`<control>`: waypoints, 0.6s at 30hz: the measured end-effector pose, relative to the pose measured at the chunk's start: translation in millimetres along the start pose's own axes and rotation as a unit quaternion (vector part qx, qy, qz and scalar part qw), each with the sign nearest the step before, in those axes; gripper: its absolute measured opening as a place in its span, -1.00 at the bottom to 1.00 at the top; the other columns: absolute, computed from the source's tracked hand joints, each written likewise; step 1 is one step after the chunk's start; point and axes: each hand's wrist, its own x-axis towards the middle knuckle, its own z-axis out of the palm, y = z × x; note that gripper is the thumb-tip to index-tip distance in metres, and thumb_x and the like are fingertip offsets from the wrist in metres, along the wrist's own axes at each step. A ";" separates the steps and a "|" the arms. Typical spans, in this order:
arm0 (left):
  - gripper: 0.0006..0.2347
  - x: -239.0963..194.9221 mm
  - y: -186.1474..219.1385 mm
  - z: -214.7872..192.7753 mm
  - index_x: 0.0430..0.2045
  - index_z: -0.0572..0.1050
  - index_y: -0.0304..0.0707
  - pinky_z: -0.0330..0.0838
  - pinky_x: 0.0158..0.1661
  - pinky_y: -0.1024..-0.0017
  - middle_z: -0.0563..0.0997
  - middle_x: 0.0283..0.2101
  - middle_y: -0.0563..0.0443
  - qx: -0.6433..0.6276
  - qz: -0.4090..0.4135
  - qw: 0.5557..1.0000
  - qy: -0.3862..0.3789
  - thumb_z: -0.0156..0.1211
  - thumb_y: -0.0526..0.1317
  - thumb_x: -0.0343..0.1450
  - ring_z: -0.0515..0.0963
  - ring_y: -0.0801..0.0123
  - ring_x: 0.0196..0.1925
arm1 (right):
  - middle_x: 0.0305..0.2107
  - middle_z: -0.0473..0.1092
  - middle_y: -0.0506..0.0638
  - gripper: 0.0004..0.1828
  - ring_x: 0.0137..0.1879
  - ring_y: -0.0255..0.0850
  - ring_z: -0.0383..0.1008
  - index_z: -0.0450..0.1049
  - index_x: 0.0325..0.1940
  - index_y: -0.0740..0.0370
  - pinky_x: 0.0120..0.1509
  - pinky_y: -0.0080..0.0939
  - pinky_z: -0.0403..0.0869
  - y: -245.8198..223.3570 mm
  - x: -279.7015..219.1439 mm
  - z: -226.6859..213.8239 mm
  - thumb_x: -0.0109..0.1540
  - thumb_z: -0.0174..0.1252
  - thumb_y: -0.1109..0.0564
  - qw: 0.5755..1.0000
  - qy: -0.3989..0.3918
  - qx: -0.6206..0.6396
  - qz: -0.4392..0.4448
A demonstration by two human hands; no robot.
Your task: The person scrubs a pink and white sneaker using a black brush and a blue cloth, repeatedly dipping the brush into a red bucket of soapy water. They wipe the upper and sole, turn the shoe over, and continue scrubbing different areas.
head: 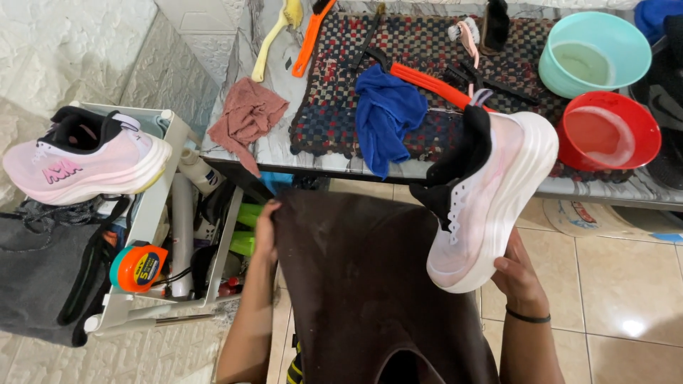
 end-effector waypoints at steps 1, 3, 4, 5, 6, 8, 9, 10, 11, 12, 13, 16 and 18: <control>-0.28 6.9 3.3 -12.8 0.49 0.29 -0.02 0.58 -0.09 0.15 0.55 0.15 -0.24 0.006 0.009 1.000 0.005 0.34 0.04 0.37 0.63 0.07 -0.03 | 0.42 0.17 0.41 0.34 0.41 0.24 0.32 -0.24 0.71 0.37 0.34 0.36 0.37 3.1 3.4 -2.4 -0.06 0.22 0.03 1.000 -0.024 -0.002 -0.001; -0.33 1.1 10.0 -32.1 0.45 0.34 -0.10 0.56 -0.06 0.08 0.55 0.14 -0.33 0.078 0.041 0.996 0.021 0.29 0.07 0.40 0.61 0.01 0.02 | 0.42 0.16 0.42 0.36 0.43 0.27 0.29 -0.24 0.72 0.36 0.35 0.41 0.35 -3.3 9.2 8.5 -0.09 0.22 0.04 1.000 -0.021 -0.012 0.009; -0.37 -1.6 13.3 -41.1 0.40 0.40 -0.18 0.53 -0.02 0.01 0.55 0.14 -0.41 0.150 0.073 0.985 0.036 0.24 0.10 0.42 0.60 -0.06 0.07 | 0.42 0.15 0.43 0.38 0.44 0.29 0.26 -0.24 0.72 0.36 0.36 0.45 0.32 -7.1 12.6 13.7 -0.12 0.23 0.04 0.999 -0.017 -0.023 0.018; -0.37 -11.6 22.3 -49.8 0.40 0.40 -0.18 0.53 -0.02 0.01 0.55 0.14 -0.41 0.149 0.073 0.985 0.037 0.24 0.10 0.42 0.60 -0.06 0.07 | 0.42 0.15 0.43 0.38 0.44 0.29 0.26 -0.24 0.72 0.36 0.36 0.45 0.32 -16.2 18.1 26.3 -0.12 0.23 0.04 0.999 -0.018 -0.023 0.019; -0.54 -20.7 32.1 -58.0 0.20 0.55 -0.02 0.55 0.01 -0.02 0.64 0.07 -0.32 0.367 0.110 0.921 0.074 0.22 0.11 0.43 0.64 -0.14 0.10 | 0.40 0.18 0.43 0.37 0.44 0.29 0.27 -0.21 0.71 0.36 0.36 0.45 0.32 -25.3 24.1 39.2 -0.11 0.25 0.06 0.999 -0.031 -0.032 0.023; -0.67 -69.4 76.6 -27.4 -0.01 0.70 0.13 0.58 0.04 -0.05 0.74 0.00 -0.24 0.564 0.141 0.807 0.108 0.21 0.12 0.44 0.68 -0.22 0.12 | 0.38 0.20 0.43 0.35 0.43 0.29 0.29 -0.17 0.71 0.37 0.37 0.45 0.33 -43.5 39.1 69.0 -0.10 0.28 0.07 0.998 -0.046 -0.041 0.029; -0.65 -122.0 107.3 6.4 0.07 0.63 0.01 0.52 0.10 -0.08 0.71 0.06 -0.29 0.507 0.226 0.827 0.086 0.26 0.07 0.47 0.64 -0.25 0.17 | 0.40 0.18 0.42 0.28 0.47 0.23 0.22 -0.11 0.67 0.39 0.41 0.44 0.30 -52.4 48.3 85.9 -0.05 0.32 0.04 0.993 -0.082 -0.081 0.023; -0.62 -185.9 131.8 33.6 0.15 0.57 -0.12 0.46 0.17 -0.11 0.68 0.11 -0.33 0.445 0.309 0.838 0.064 0.31 0.02 0.49 0.60 -0.29 0.21 | 0.42 0.16 0.41 0.22 0.51 0.17 0.15 -0.05 0.64 0.40 0.45 0.44 0.26 -61.6 57.1 102.7 0.01 0.36 0.00 0.986 -0.116 -0.121 0.016; -0.62 -205.4 139.3 47.6 0.15 0.57 -0.12 0.46 0.17 -0.11 0.68 0.11 -0.33 0.444 0.308 0.839 0.064 0.31 0.02 0.49 0.60 -0.29 0.21 | 0.42 0.16 0.41 0.22 0.51 0.17 0.15 -0.05 0.64 0.40 0.45 0.44 0.26 -64.9 65.9 114.9 0.01 0.36 0.00 0.985 -0.117 -0.123 0.017; -0.55 -226.8 144.9 61.2 0.17 0.53 -0.23 0.41 0.24 -0.07 0.63 0.20 -0.33 0.348 0.380 0.853 -0.083 0.36 -0.04 0.42 0.56 -0.15 0.28 | 0.41 0.05 0.50 0.34 0.52 0.36 0.11 -0.24 0.65 0.45 0.43 0.52 0.27 -68.8 72.1 126.4 0.02 0.42 -0.05 0.974 -0.160 -0.156 0.042; -0.48 -248.4 150.7 74.8 0.20 0.49 -0.35 0.35 0.31 -0.03 0.59 0.29 -0.32 0.237 0.439 0.836 -0.226 0.41 -0.10 0.36 0.53 -0.02 0.34 | 0.40 -0.05 0.59 0.49 0.53 0.55 0.07 -0.43 0.65 0.50 0.40 0.61 0.29 -72.6 78.0 138.0 0.03 0.47 -0.11 0.959 -0.203 -0.187 0.067; -0.55 -237.8 138.9 92.2 -0.08 0.55 -0.38 0.52 0.08 0.13 0.72 -0.13 -0.26 0.236 0.472 0.812 -0.247 0.62 -0.19 0.24 0.61 0.30 -0.02 | 0.47 0.07 0.35 0.59 0.58 0.21 0.05 -0.32 0.72 0.31 0.49 0.36 0.27 -83.2 81.4 199.2 -0.05 0.58 -0.25 0.936 -0.264 -0.220 0.078; -0.68 -194.6 109.6 82.5 -0.13 0.57 -0.37 0.57 -0.02 0.23 0.72 -0.22 -0.14 0.164 0.415 0.856 -0.263 0.55 -0.27 0.31 0.63 0.36 -0.14 | 0.46 0.10 0.38 0.50 0.57 0.22 0.07 -0.24 0.70 0.35 0.47 0.39 0.29 -86.6 89.8 208.8 -0.01 0.56 -0.26 0.928 -0.286 -0.225 0.076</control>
